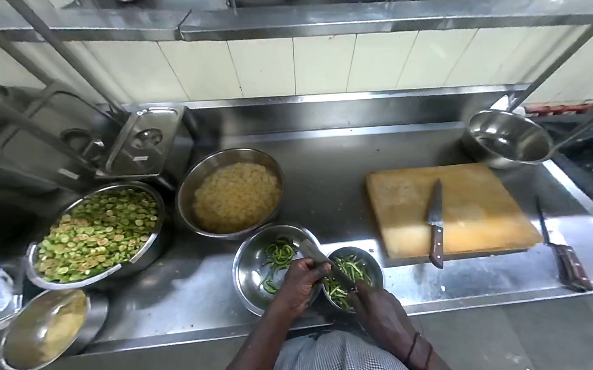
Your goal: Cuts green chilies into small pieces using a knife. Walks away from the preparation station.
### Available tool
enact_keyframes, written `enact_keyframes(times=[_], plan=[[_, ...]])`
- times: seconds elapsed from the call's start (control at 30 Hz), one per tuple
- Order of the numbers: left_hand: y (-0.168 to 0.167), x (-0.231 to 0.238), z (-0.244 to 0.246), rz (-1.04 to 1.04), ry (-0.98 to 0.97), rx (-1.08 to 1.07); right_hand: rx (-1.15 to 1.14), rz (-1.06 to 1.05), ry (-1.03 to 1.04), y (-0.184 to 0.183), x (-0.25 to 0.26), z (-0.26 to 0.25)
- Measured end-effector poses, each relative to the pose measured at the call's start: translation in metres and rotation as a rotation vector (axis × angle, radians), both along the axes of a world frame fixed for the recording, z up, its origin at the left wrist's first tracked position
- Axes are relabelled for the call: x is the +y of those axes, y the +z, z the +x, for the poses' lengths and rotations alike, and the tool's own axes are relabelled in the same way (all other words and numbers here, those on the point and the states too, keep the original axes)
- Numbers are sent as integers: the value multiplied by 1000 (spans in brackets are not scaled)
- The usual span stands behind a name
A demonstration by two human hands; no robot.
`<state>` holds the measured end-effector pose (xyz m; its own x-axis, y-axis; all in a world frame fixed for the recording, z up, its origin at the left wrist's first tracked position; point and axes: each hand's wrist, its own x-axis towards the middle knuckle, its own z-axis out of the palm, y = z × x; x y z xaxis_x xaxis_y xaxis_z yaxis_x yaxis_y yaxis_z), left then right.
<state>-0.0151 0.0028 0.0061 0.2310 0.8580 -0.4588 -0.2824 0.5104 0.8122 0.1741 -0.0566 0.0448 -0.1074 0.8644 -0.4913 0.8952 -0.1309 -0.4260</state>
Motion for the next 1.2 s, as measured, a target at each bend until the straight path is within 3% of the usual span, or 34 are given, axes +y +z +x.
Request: enact_keyframes(times=[0.13,0.37,0.63,0.97,1.2], plan=[[-2,-2,-4,-43,18,-130,84,95,-96,-9,-2,6],[-9,-5,1,3,71,-45,33,39,-56,-4,1,5],[-9,-8,2,-51,-3,-110,56,56,-95,-7,1,6],[-12,-7,1,-18,17,46,-32,-75,2,7,4,1],[-7,-9,8,-76,-35,-5,-30,-67,58,5,5,-3]])
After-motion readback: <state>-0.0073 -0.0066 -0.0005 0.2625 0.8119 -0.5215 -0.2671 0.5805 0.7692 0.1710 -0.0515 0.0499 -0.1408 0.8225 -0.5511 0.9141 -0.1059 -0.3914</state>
